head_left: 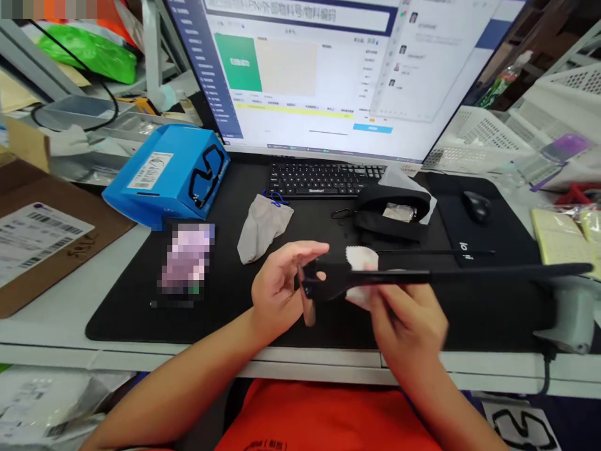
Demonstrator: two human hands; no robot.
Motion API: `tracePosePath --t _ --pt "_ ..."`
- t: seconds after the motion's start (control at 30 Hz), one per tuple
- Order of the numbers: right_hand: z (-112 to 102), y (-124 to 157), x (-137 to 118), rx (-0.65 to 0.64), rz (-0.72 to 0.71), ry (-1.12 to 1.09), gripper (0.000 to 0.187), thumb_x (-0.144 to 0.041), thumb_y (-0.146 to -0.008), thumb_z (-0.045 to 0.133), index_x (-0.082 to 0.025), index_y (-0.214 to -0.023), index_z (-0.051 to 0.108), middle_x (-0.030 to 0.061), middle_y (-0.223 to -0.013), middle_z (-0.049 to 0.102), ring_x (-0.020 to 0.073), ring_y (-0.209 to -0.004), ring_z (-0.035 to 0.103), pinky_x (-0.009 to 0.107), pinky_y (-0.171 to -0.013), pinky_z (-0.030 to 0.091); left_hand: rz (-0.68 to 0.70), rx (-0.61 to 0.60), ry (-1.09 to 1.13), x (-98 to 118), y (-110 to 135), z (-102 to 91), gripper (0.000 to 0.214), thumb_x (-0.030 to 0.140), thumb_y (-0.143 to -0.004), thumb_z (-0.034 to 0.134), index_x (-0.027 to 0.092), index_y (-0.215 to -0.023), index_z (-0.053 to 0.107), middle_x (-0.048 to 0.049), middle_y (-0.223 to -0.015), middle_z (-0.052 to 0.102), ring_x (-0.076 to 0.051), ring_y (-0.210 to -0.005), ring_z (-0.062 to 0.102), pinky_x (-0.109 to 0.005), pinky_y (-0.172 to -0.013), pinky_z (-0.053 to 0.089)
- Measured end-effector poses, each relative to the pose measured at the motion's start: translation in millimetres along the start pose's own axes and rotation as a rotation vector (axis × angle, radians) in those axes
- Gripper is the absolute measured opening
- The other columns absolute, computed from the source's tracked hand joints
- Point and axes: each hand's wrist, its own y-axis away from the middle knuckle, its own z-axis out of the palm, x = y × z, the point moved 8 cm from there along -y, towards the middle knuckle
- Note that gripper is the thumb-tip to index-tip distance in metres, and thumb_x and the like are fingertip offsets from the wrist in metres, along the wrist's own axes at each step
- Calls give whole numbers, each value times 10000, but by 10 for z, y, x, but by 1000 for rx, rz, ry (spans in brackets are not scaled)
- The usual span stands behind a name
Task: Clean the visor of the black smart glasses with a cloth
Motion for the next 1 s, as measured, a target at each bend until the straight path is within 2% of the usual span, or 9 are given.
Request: tracePosePath --t 0.07,0.13,0.27,0.37,0.47,0.6,0.77,0.9,1.0 --pt "262 4 -18 -104 9 -80 420 -83 -926 544 -197 -1319 640 65 -942 641 156 -826 631 277 -702 566 23 -23 -10 -4 37 34 449 47 -844 706 226 -1247 622 -74 -1171 717 -221 -1102 700 -377 -957 612" --pt "424 24 -66 -172 45 -219 461 -80 -944 491 -179 -1383 586 60 -911 626 147 -785 620 275 -699 566 28 -34 -57 -31 64 41 474 26 -823 714 237 -1239 630 -71 -1169 722 -225 -1116 694 -394 -975 607" --pt "515 47 -209 -216 25 -418 467 -83 -960 444 -202 -1394 567 76 -991 667 166 -918 634 299 -809 564 -19 -14 -59 -106 69 -11 482 46 -835 718 259 -1256 616 -62 -1212 709 -209 -1136 684 -383 -985 603" --pt "548 46 -176 -229 -51 -223 444 -124 -974 449 -185 -1398 565 80 -962 690 191 -894 616 317 -765 550 -35 -23 -21 -121 49 -16 481 11 -827 711 246 -1236 619 -52 -1215 708 -201 -1135 685 -362 -971 609" --pt "561 54 -9 -186 6 56 432 -177 -994 451 -163 -1413 560 71 -835 673 197 -775 572 325 -685 527 1 -44 -17 -115 53 17 515 -37 -794 713 225 -1229 627 -53 -1191 715 -197 -1143 681 -348 -985 602" --pt "581 92 -76 -193 -11 -3 499 -132 -986 454 -200 -1478 497 49 -853 686 170 -783 591 274 -660 512 -54 40 -60 -181 77 -20 417 83 -833 753 225 -1206 633 -64 -1169 721 -201 -1084 707 -340 -931 625" --pt "502 92 -228 -176 -145 -73 369 -152 -990 489 -137 -1338 611 43 -807 684 146 -754 606 251 -652 501 -72 114 -132 -135 74 -48 346 184 -824 804 184 -1130 643 -74 -1086 738 -209 -1008 732 -350 -889 638" --pt "437 115 -94 -182 -181 -13 358 -161 -982 537 -187 -1328 626 -5 -721 649 135 -675 580 244 -597 469 -23 94 -83 -123 84 -7 364 161 -832 791 200 -1161 642 -65 -1086 737 -209 -1013 732 -371 -916 633" --pt "421 117 69 -200 -138 137 361 -144 -975 537 -200 -1316 642 13 -745 657 157 -703 596 261 -583 456 -19 69 -34 -182 101 15 402 111 -821 789 210 -1179 636 -70 -1119 729 -208 -1041 725 -369 -933 627"
